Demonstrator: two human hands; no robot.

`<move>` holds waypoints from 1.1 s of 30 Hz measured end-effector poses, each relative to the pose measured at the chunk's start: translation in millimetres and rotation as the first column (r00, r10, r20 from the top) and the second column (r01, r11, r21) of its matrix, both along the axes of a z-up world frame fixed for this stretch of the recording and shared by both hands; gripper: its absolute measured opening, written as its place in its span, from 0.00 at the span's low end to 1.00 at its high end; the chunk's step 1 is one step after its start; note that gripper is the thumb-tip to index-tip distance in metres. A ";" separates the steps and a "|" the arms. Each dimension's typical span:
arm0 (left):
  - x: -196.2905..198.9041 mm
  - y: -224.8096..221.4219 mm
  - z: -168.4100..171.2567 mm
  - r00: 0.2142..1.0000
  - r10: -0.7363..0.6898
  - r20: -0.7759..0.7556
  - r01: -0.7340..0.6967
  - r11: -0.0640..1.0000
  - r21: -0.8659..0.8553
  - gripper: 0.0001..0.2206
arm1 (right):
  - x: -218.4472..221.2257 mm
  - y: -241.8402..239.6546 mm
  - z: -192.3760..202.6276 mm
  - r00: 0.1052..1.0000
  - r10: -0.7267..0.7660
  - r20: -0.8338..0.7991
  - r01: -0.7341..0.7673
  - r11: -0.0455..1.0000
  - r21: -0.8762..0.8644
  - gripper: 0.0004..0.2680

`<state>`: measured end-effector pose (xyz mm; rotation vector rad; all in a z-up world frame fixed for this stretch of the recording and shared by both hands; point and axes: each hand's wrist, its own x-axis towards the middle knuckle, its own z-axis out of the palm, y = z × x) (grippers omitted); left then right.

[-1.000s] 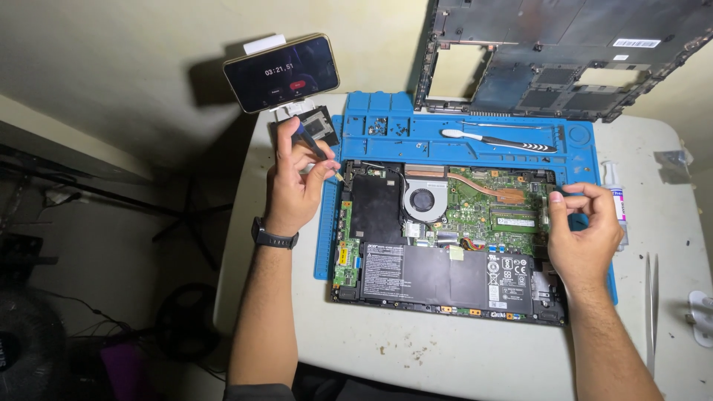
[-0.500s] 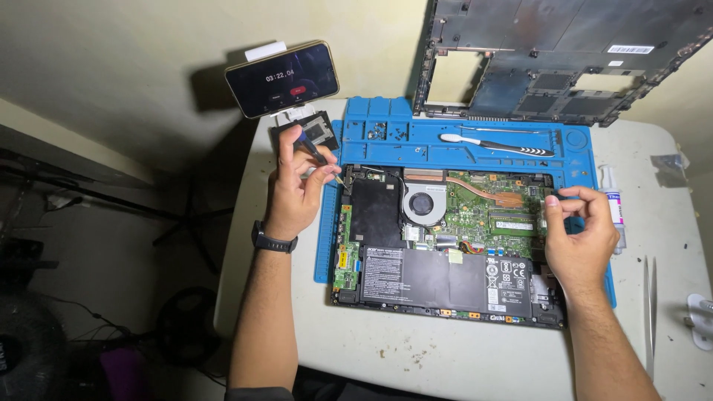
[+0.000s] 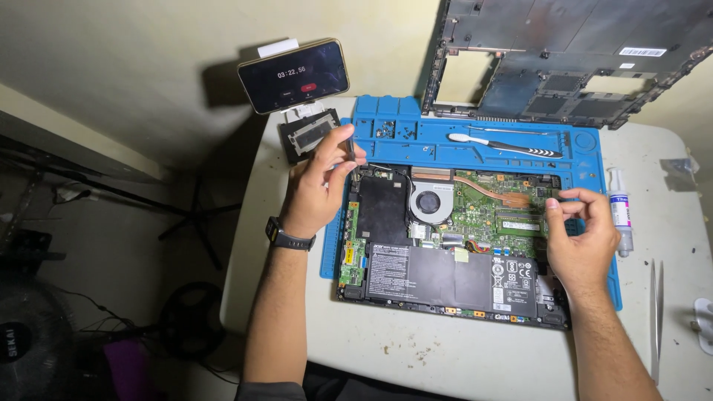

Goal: Disassembling a laptop by prying open the outer casing and removing internal panels to access the hardware.

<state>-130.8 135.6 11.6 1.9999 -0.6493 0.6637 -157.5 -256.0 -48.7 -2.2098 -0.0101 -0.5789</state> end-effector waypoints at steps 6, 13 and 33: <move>-0.2 2.3 -2.6 0.992 0.120 -0.036 -0.122 0.991 -0.056 0.24 | 0.3 -0.3 -1.2 1.000 -0.013 0.003 0.013 1.000 -0.024 0.05; 0.0 -4.4 -3.1 0.974 0.224 -0.020 -0.224 0.973 -0.045 0.26 | 0.3 0.8 0.6 1.000 -0.011 -0.001 0.011 1.000 -0.014 0.05; 0.2 -10.1 1.9 0.994 0.111 -0.001 -0.111 0.993 -0.027 0.26 | 1.2 -2.5 -5.5 0.999 -0.052 0.008 0.052 0.995 -0.090 0.04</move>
